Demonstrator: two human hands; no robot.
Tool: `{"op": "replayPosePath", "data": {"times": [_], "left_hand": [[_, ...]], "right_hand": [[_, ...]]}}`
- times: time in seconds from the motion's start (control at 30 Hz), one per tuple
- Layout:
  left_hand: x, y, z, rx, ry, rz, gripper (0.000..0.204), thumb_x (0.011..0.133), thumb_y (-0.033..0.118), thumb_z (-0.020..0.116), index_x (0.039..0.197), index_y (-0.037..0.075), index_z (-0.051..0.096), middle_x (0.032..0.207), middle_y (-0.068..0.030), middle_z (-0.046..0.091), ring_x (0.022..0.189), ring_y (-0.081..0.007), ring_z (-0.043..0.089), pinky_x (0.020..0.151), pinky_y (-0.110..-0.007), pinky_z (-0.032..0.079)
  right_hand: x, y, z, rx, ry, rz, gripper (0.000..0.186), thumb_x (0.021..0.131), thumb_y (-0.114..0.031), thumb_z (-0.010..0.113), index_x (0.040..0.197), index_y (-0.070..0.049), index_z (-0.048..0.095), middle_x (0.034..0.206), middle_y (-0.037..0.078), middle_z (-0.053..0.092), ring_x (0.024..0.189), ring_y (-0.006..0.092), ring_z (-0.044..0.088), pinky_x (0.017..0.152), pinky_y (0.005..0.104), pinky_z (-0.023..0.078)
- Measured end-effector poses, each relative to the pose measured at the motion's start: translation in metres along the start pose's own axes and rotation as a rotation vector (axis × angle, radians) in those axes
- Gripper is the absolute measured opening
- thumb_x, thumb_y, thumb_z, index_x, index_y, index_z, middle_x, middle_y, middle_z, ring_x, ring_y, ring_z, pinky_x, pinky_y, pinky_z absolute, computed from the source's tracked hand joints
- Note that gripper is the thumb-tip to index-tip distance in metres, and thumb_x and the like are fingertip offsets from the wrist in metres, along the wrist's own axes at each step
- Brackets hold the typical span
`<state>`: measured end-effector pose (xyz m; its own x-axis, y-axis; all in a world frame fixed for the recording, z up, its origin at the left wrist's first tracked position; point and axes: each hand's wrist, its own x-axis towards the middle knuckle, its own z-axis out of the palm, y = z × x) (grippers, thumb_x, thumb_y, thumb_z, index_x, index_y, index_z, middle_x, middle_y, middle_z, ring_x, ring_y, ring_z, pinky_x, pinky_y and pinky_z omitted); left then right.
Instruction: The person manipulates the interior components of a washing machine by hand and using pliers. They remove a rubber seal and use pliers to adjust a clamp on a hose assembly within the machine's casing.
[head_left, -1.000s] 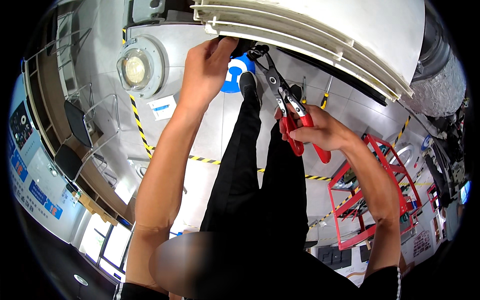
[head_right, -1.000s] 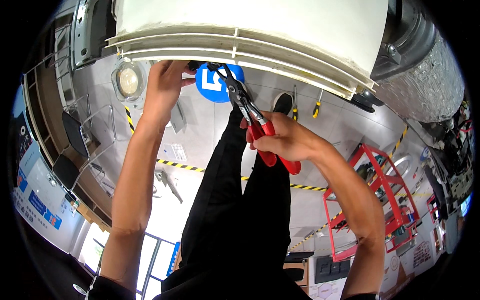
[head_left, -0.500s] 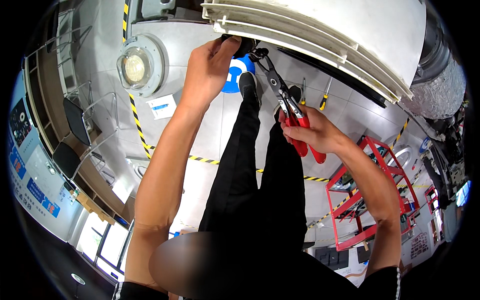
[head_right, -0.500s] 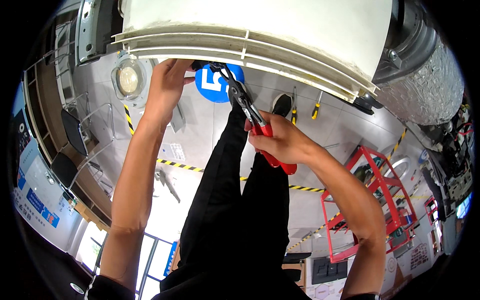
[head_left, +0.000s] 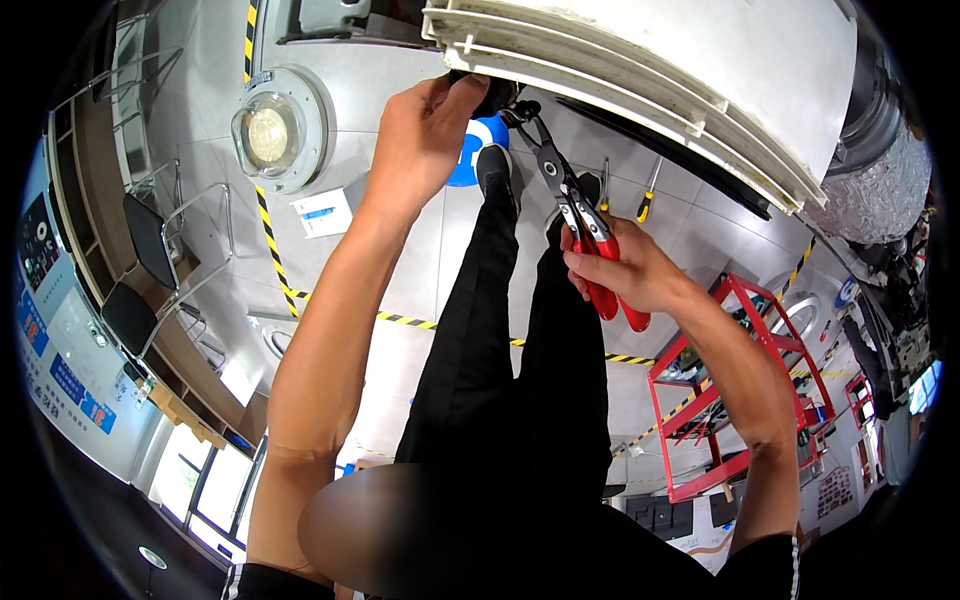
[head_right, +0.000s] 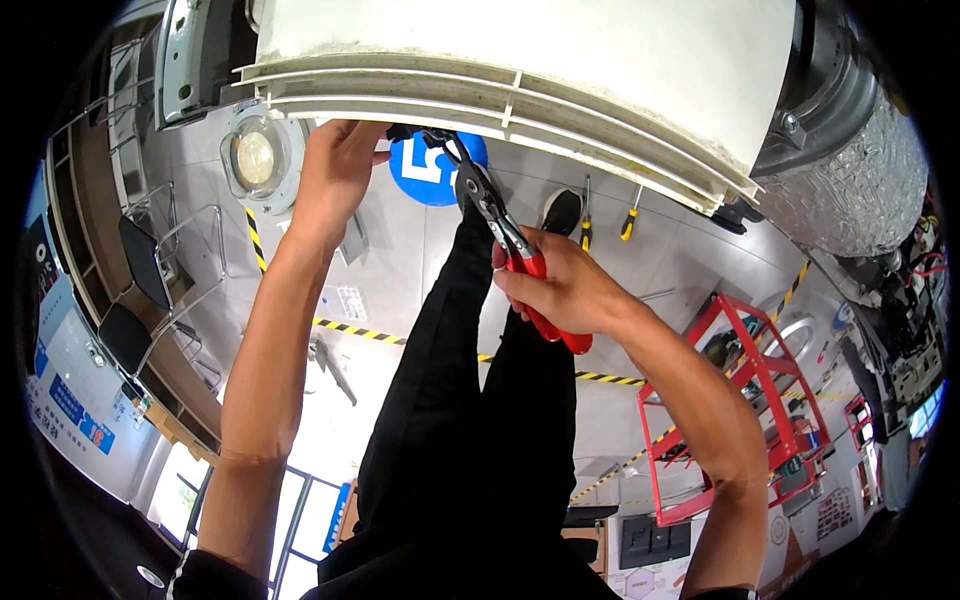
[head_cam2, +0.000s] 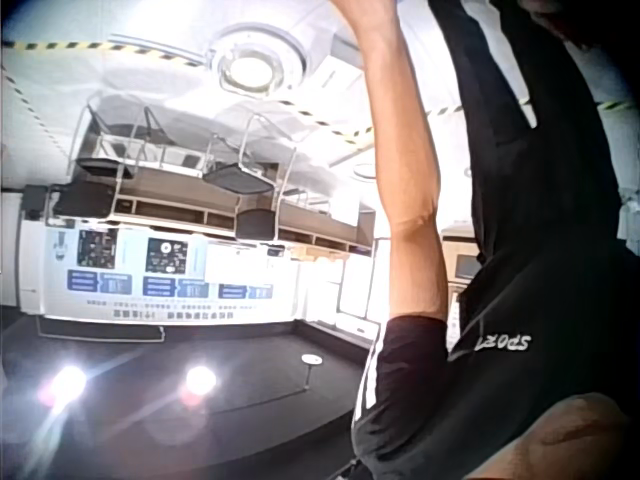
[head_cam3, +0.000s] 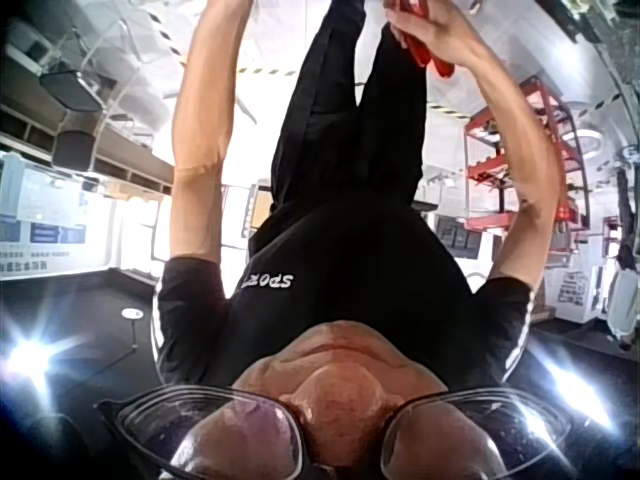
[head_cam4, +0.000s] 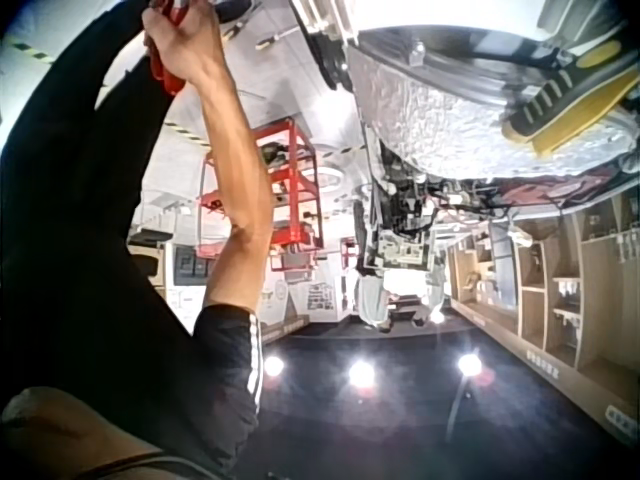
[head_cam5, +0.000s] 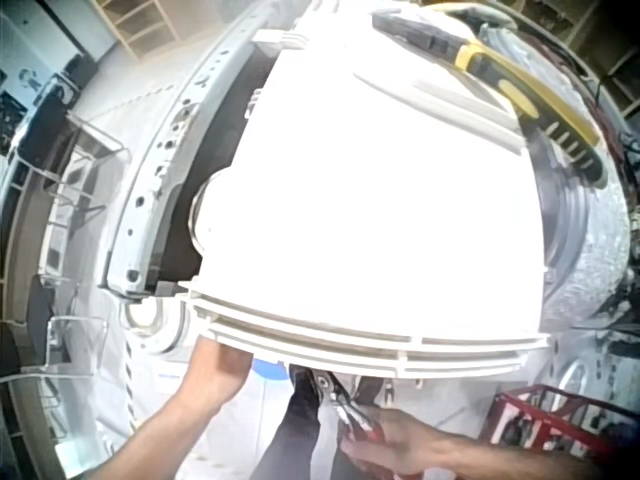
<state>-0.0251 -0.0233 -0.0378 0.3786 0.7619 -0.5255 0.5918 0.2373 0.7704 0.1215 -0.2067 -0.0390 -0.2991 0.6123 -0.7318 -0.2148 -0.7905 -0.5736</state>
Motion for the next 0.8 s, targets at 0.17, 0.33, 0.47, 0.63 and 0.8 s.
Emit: {"op": "replayPosePath", "data": {"times": [0.17, 0.33, 0.47, 0.63, 0.8], "left_hand": [[0.0, -0.0013, 0.0018, -0.014, 0.021, 0.024, 0.041, 0.091, 0.032, 0.056, 0.095, -0.009, 0.062, 0.074, -0.0064, 0.061, 0.067, -0.0096, 0.046, 0.063, -0.025, 0.04], [0.0001, 0.0014, 0.0007, 0.028, 0.017, 0.021, 0.04, 0.09, 0.031, 0.056, 0.089, -0.009, 0.062, 0.068, -0.004, 0.056, 0.063, -0.0092, 0.042, 0.058, -0.025, 0.037], [0.0015, -0.0007, 0.0016, 0.007, 0.02, 0.05, 0.039, 0.09, 0.032, 0.056, 0.086, -0.007, 0.061, 0.064, -0.0023, 0.052, 0.061, -0.0085, 0.039, 0.055, -0.025, 0.034], [0.0016, -0.0015, 0.001, 0.018, 0.016, 0.058, 0.039, 0.089, 0.032, 0.056, 0.086, -0.006, 0.062, 0.062, -0.0015, 0.049, 0.059, -0.0078, 0.037, 0.053, -0.026, 0.032], [0.0003, -0.0001, 0.0026, 0.0, 0.029, 0.08, 0.039, 0.089, 0.032, 0.056, 0.086, -0.006, 0.063, 0.06, -0.0007, 0.048, 0.058, -0.0076, 0.036, 0.051, -0.026, 0.031]], "right_hand": [[0.0005, -0.0003, 0.0038, -0.009, 0.013, -0.001, 0.023, 0.087, -0.02, 0.06, 0.096, -0.001, 0.049, 0.07, 0.006, 0.056, 0.062, 0.0132, 0.056, 0.059, 0.0282, 0.048], [0.0, 0.0006, 0.0063, -0.015, 0.048, -0.003, 0.021, 0.088, -0.018, 0.059, 0.095, 0.0, 0.049, 0.069, 0.005, 0.055, 0.06, 0.0125, 0.055, 0.056, 0.028, 0.048], [0.0004, 0.0015, 0.0074, -0.03, 0.065, -0.012, 0.019, 0.088, -0.017, 0.058, 0.093, -0.001, 0.049, 0.067, 0.004, 0.053, 0.058, 0.0114, 0.054, 0.053, 0.0276, 0.047], [0.0006, 0.0024, 0.0087, -0.041, 0.087, -0.033, 0.018, 0.089, -0.017, 0.058, 0.091, -0.001, 0.049, 0.064, 0.003, 0.051, 0.054, 0.0103, 0.052, 0.049, 0.0271, 0.046], [-0.0002, 0.0034, 0.0097, -0.064, 0.113, -0.042, 0.017, 0.089, -0.017, 0.057, 0.09, -0.002, 0.049, 0.062, 0.002, 0.05, 0.052, 0.0095, 0.051, 0.048, 0.0263, 0.045]]}}
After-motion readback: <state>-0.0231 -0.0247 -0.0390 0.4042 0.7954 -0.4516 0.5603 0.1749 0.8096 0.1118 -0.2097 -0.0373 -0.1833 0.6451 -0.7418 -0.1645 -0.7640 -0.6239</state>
